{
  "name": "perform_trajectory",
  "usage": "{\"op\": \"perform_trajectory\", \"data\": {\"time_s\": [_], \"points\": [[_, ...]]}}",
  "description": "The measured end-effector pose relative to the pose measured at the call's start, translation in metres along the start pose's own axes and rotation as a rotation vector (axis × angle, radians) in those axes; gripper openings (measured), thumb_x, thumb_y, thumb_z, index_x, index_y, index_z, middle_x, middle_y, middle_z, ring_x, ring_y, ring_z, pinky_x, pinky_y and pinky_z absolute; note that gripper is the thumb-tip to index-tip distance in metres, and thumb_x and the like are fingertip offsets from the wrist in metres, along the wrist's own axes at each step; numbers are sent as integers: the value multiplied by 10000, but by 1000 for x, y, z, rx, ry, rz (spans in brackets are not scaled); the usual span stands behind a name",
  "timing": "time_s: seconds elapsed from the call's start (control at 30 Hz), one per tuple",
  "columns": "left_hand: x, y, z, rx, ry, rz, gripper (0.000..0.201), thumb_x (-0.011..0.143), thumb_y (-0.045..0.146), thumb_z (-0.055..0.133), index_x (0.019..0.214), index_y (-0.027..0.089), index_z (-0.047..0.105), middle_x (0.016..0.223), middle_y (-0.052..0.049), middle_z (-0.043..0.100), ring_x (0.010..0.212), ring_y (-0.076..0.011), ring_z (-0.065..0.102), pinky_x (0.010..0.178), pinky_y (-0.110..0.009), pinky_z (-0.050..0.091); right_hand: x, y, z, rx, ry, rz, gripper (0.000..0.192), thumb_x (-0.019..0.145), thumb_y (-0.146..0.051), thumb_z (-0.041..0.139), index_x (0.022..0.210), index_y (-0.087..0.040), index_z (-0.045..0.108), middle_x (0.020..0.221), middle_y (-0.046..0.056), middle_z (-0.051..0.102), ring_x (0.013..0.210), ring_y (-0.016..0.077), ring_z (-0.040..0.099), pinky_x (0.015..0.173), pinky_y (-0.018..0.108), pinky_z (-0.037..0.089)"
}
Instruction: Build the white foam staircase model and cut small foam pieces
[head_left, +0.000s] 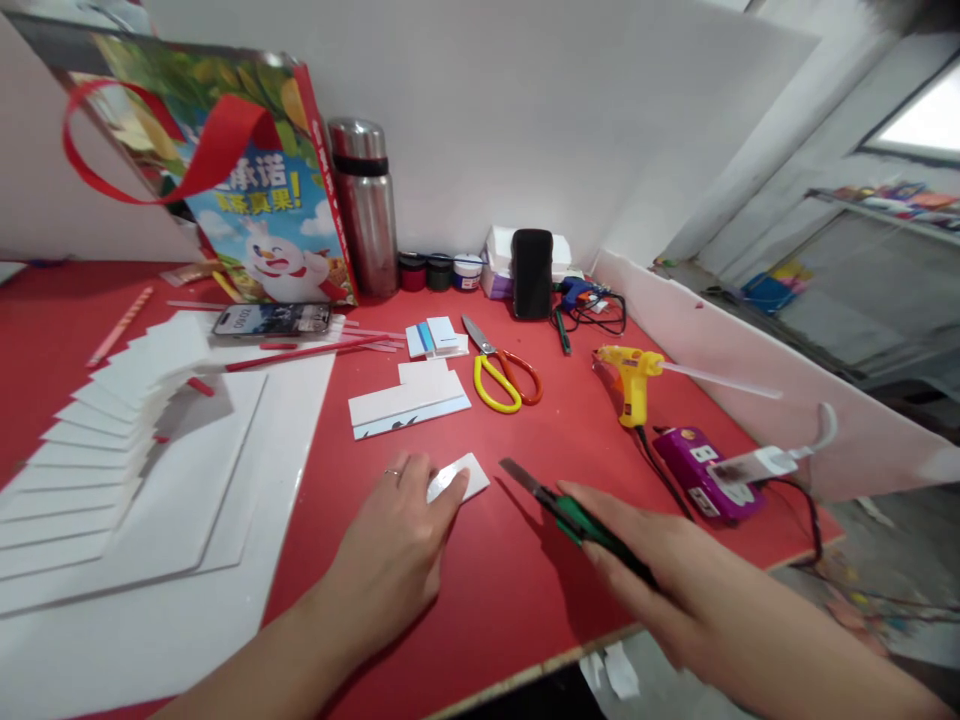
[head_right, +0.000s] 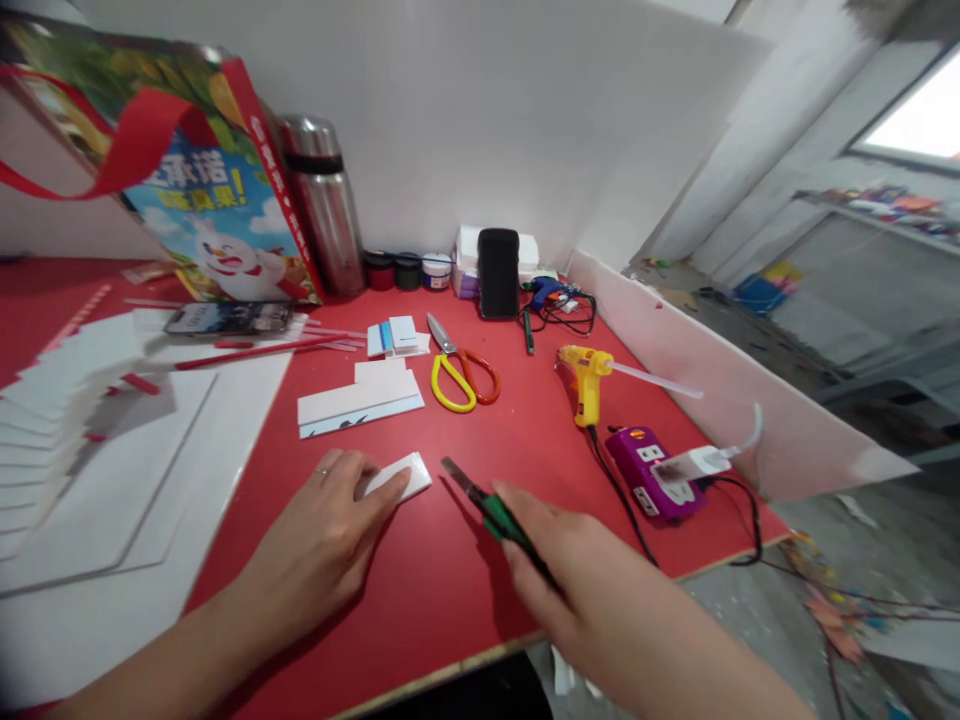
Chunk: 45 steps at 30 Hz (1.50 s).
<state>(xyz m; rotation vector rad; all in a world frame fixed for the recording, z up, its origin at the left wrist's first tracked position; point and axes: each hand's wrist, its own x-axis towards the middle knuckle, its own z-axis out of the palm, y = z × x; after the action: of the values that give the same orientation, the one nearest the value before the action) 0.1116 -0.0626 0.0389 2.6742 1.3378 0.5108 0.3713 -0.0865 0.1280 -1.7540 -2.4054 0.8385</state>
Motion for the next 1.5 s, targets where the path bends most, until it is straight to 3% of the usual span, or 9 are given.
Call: {"op": "perform_trajectory", "data": {"time_s": [0.2,0.3,0.4,0.57,0.67,0.87,1.1,1.23,1.5], "points": [[-1,-10,-7,-227,101,100,507,974,90,464,1479,130,429,1146,-168,540,990,-262,511,854,-434,511,30,33,14,-93,92,-51,298,1035,-327,393,1035,-190,659,950,101,681,867,248,666,802,372,510],[-1,-8,-9,-274,138,144,568,980,84,484,1532,146,362,1221,-171,530,1065,-255,507,919,-414,495,41,35,18,-120,236,-70,280,1014,-347,444,940,-180,657,973,127,637,909,270,627,861,425,485],[-2,-6,-9,-292,180,158,617,965,66,521,1549,152,344,1285,-177,510,1130,-261,493,979,-424,475,45,22,17,179,332,-24,285,993,-428,508,869,-202,627,901,86,632,851,233,613,795,372,484],[-4,-6,-10,-322,207,210,637,935,13,525,1540,129,361,1318,-185,492,1193,-267,482,1029,-426,468,48,-5,17,1025,-35,87,383,793,-527,774,839,-184,610,699,-25,603,594,101,515,556,223,390],[-5,-6,-11,-327,220,241,650,912,-15,528,1531,106,372,1343,-199,476,1244,-282,468,1067,-438,455,53,-8,21,1175,-77,141,414,649,-413,911,769,-169,598,614,-66,549,547,60,428,506,191,302],[-6,-6,-10,-337,259,234,642,913,-28,518,1528,100,382,1349,-203,474,1264,-279,465,1080,-436,458,63,0,29,1440,-189,139,389,668,-375,909,758,-164,595,569,-78,524,445,19,330,430,182,177],[-4,-8,-9,-279,270,256,633,913,-14,527,1521,108,397,1315,-207,486,1241,-288,468,1034,-462,495,64,-1,26,1488,-249,128,365,700,-346,894,786,-175,582,522,-79,527,414,39,415,371,158,210],[-6,-12,-7,-208,203,259,662,907,-27,493,1536,147,379,1279,-196,506,1207,-285,476,997,-466,510,64,4,25,1422,-230,145,357,713,-347,886,814,-173,591,513,-90,514,403,37,396,356,149,218],[-3,-20,-6,-176,140,238,639,915,-27,476,1524,141,381,1287,-199,470,1164,-286,463,952,-471,511,72,11,18,1349,-216,175,354,728,-381,866,787,-156,599,674,-24,604,425,16,355,374,159,209]]}}
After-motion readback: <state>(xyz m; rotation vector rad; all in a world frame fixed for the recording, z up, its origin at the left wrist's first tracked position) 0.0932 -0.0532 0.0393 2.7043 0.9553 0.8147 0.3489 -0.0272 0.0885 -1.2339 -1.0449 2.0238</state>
